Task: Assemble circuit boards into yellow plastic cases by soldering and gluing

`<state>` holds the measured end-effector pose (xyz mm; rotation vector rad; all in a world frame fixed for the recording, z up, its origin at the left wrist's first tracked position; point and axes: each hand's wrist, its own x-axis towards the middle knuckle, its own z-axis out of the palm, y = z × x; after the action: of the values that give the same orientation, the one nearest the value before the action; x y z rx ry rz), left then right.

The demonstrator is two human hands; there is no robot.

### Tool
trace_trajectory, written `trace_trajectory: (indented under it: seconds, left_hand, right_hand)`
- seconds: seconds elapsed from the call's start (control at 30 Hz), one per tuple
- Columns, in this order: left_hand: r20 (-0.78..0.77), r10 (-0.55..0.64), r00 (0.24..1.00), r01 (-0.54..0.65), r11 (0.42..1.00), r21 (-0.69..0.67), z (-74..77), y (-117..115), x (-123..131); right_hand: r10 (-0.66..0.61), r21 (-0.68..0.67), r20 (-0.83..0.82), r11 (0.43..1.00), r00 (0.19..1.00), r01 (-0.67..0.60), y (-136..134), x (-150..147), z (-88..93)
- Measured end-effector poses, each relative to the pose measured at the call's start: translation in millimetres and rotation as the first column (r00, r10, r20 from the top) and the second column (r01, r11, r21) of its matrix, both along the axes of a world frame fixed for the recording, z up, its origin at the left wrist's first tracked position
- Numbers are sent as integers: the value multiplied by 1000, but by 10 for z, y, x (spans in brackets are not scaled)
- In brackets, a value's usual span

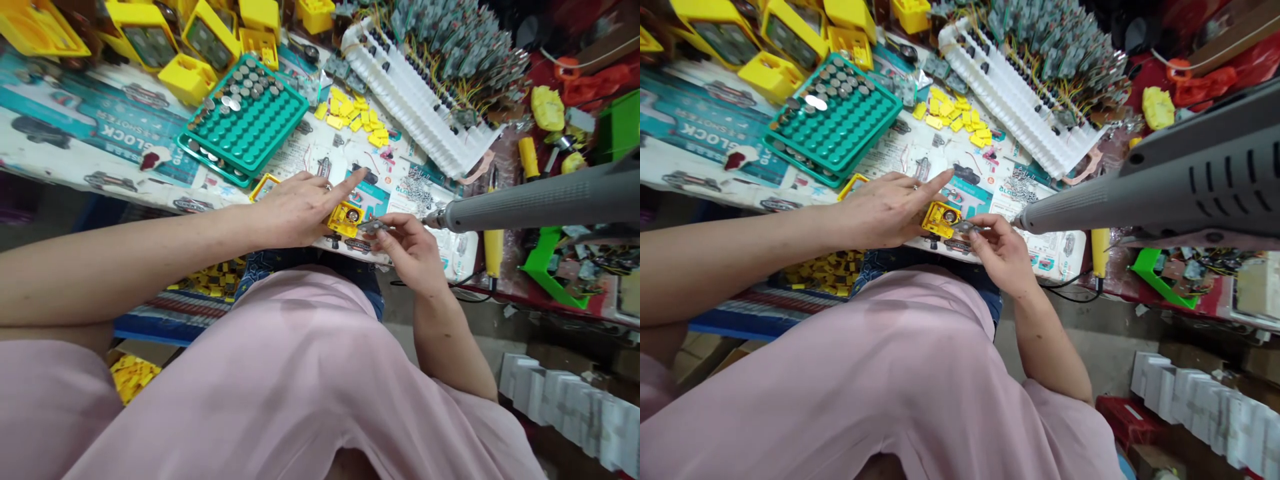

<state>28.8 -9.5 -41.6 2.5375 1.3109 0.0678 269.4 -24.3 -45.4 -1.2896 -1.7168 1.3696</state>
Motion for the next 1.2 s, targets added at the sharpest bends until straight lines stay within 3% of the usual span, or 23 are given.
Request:
trace_trajectory:
  seconds: [0.2,0.57,0.87,1.03,1.2]
  left_hand:
    - [-24,41,999,-42,998,-37,20,7,12]
    - [6,32,999,-32,999,16,-8,12,1]
    - [-15,-16,1000,17,1000,21,63,12,-2]
    - [-41,-49,998,50,998,24,49,12,-1]
    - [-58,-68,996,70,997,26,126,-16,2]
  right_hand:
    - [27,174,29,984,999,-32,-82,-5,57]
    - [-6,324,9,946,1000,2,-126,-58,54]
    - [-43,406,-80,911,996,72,-42,-186,-63]
    - [-44,437,-22,898,999,49,-25,-199,-58]
    - [-76,462,14,885,997,61,-54,-173,-61]
